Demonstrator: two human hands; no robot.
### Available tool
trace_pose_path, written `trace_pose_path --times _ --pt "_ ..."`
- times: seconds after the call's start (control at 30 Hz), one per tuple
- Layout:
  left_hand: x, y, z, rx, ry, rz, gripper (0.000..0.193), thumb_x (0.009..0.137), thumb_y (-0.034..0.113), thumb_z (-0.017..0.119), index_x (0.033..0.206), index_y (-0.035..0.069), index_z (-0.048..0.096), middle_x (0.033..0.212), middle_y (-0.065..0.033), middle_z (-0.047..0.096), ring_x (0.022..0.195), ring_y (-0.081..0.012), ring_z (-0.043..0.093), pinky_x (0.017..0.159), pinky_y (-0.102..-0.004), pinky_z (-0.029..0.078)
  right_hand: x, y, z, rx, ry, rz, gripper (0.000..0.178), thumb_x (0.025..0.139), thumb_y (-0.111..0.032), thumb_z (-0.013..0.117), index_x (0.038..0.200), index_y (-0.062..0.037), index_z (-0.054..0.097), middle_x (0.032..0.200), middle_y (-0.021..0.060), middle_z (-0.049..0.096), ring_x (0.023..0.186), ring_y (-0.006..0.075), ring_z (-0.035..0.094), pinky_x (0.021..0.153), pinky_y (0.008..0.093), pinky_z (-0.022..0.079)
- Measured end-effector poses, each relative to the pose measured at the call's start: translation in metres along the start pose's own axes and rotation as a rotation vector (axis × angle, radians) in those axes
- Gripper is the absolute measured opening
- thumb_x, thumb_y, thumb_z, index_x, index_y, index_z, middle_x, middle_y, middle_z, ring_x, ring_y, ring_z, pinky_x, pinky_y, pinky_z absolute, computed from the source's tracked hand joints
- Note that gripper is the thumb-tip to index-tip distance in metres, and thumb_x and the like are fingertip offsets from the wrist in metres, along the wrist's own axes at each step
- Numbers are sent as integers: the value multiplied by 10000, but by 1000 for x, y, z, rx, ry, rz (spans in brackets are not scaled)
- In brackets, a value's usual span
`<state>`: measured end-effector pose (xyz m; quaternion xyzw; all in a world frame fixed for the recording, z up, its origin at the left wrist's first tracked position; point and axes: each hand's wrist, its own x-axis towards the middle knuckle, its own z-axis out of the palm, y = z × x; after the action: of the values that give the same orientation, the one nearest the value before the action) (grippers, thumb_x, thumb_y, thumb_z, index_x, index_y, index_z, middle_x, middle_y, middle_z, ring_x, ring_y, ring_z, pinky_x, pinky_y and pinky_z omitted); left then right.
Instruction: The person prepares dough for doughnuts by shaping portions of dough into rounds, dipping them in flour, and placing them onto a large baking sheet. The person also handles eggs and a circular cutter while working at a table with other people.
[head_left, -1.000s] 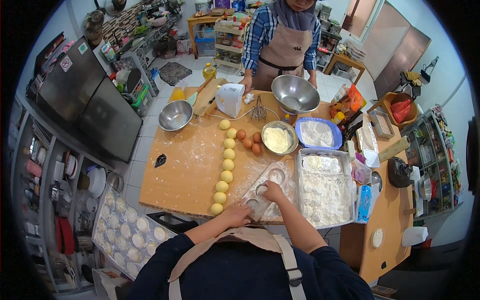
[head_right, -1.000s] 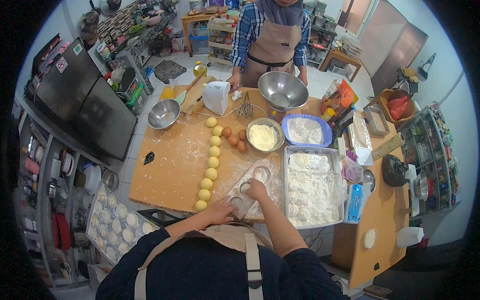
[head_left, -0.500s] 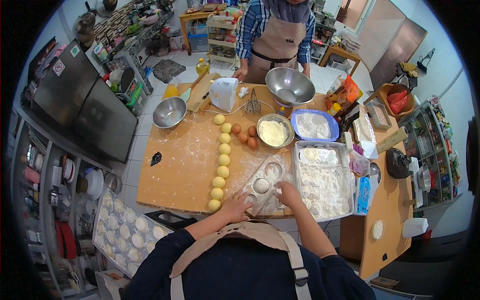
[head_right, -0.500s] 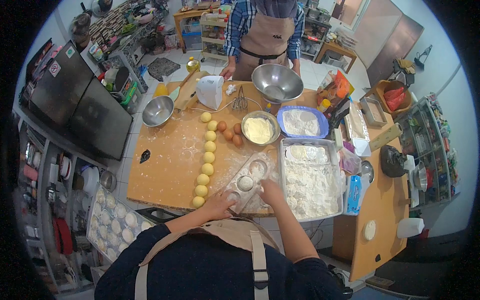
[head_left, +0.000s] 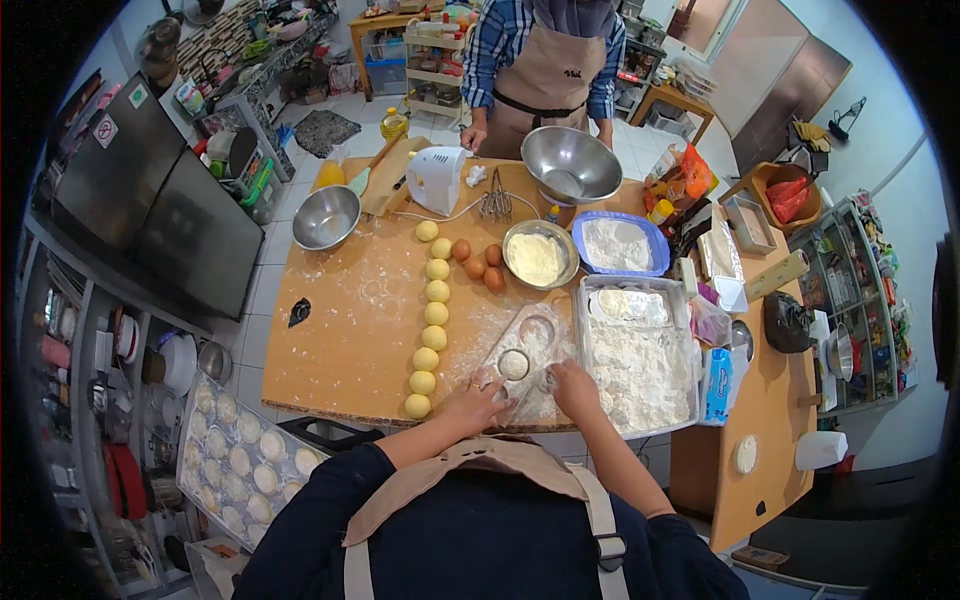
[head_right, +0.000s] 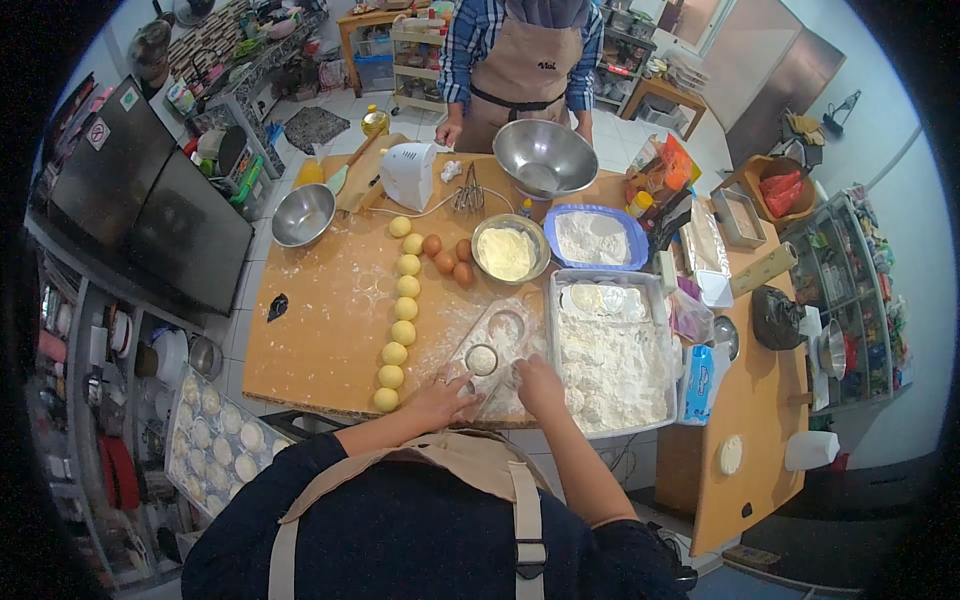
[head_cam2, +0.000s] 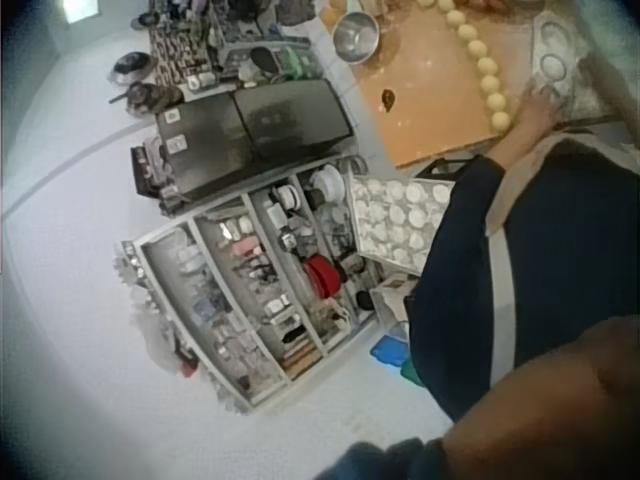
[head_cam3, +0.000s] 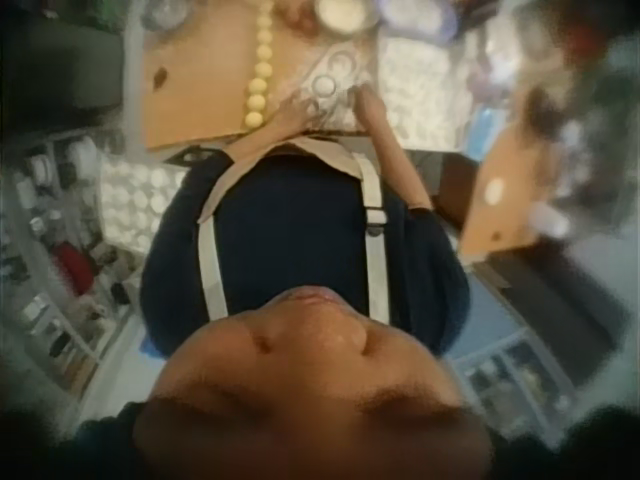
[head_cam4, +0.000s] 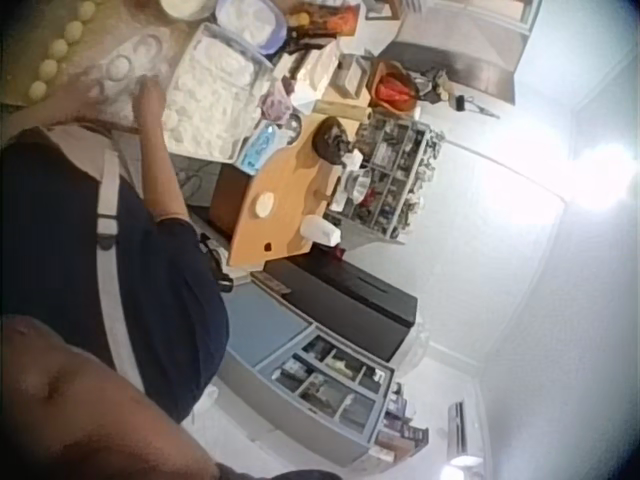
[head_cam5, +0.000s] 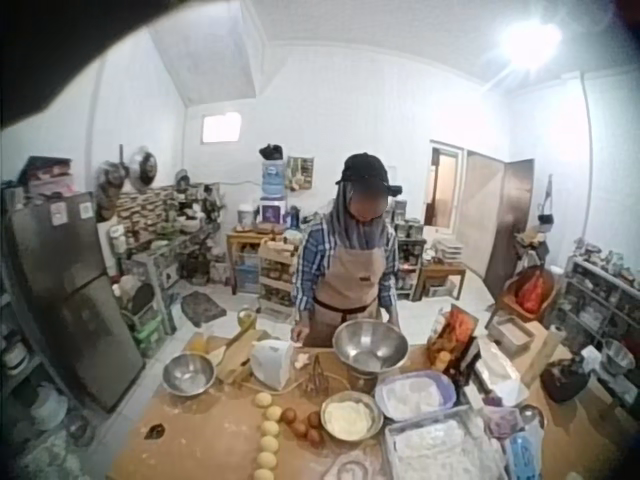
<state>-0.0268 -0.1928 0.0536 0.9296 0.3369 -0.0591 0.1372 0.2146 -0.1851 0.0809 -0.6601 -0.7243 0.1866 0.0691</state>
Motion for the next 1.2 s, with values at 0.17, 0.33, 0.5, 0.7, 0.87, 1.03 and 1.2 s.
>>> trace_pose_path --times 0.17,0.33,0.5,0.7,0.87,1.03,1.2 --pt "5 1 2 -42 -56 -23 579 849 374 598 1400 344 422 1495 -101 296 1336 -479 278 1045 -570 324 31 -34 -3 24 11 -149 284 734 -32 612 1010 -95 635 974 163 576 917 360 596 775 436 494" --pt "5 -2 14 -37 -13 -22 544 861 334 570 1388 360 441 1494 -93 310 1351 -460 267 1041 -580 320 49 -52 -2 -59 -108 -168 259 743 -21 599 992 -84 633 989 156 577 964 333 602 778 446 499" --pt "4 -2 14 -81 -9 -17 544 865 316 558 1395 338 437 1487 -97 315 1353 -471 255 1045 -583 315 53 -55 5 -117 -187 -175 220 749 -7 578 955 -70 624 992 164 573 961 334 605 777 446 502" --pt "7 -3 12 -53 -16 7 567 853 323 582 1399 337 429 1469 -104 333 1343 -481 263 1054 -583 301 52 -50 13 -54 -119 -198 184 755 -3 564 923 -65 612 976 170 564 941 342 602 764 446 507" --pt "7 -5 12 -65 -42 3 621 818 355 639 1400 336 426 1457 -104 343 1345 -471 267 1065 -585 280 50 -54 15 -43 -82 -192 190 763 4 547 927 -68 611 971 171 559 938 346 599 760 452 509" --pt "9 -5 14 -30 -1 45 636 802 387 659 1395 331 435 1449 -107 349 1345 -466 265 1069 -586 273 51 -52 15 -42 -107 -169 206 771 7 538 945 -74 613 980 169 551 939 344 597 770 450 513" --pt "8 -1 5 -83 -73 -10 622 808 383 660 1389 323 447 1469 -111 327 1347 -473 259 1057 -591 294 50 -52 15 -61 -111 -173 229 780 -10 554 989 -78 617 1011 165 548 948 337 597 766 438 522"
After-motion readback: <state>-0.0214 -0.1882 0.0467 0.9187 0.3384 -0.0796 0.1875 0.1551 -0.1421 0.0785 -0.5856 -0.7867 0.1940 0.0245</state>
